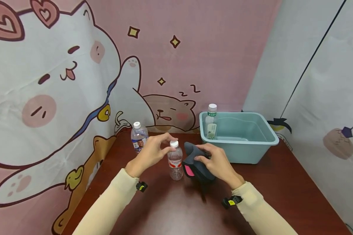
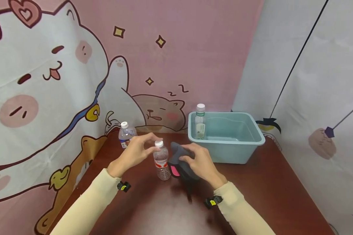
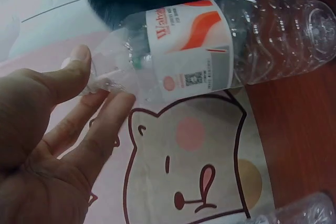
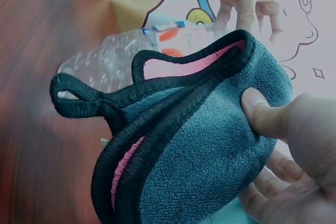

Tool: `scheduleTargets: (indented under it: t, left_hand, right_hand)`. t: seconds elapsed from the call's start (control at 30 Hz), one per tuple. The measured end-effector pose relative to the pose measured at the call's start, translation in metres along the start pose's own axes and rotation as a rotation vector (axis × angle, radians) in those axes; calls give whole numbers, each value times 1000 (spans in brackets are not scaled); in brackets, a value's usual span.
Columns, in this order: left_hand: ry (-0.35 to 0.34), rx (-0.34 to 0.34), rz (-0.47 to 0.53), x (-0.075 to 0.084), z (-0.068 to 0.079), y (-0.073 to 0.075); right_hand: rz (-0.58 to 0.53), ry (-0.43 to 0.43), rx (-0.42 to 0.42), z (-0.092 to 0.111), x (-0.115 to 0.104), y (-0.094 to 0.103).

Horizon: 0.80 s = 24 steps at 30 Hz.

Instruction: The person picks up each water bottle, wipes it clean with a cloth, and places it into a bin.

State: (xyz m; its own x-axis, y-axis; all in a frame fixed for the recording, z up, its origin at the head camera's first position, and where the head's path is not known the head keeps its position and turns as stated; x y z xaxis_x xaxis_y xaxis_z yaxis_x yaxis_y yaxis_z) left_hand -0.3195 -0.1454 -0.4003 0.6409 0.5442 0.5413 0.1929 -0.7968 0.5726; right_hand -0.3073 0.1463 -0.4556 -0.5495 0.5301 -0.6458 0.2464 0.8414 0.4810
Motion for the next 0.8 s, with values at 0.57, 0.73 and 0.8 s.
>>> scheduleTargets:
  t: [0.57,0.73,0.8]
  left_hand:
    - [-83,9,41,15,2,-16]
    - [-99,11,42,19,4,-23]
    - [-105,16,36,20,4,-24]
  right_hand:
    - [-111,40,-90,-23,-15,-17]
    - [-73,103,-75,-21,-15,-13]
    - [-53,137,-67,-22,-16,-13]
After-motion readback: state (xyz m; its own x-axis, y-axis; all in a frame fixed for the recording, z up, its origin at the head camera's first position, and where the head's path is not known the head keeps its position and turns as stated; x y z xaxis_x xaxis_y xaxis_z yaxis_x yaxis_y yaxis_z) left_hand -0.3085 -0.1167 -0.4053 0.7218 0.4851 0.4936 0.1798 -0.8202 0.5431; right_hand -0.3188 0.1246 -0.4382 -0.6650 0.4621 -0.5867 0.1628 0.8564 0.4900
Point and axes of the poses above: each hand's wrist, its own z-axis away from the middle knuckle, its own y-axis out of the back of the hand, x = y × z, the point moved 2 cm from there along -z, towards the middle knuckle, and after that the axes turned 14 degrees about x, right-handed, at the moved point
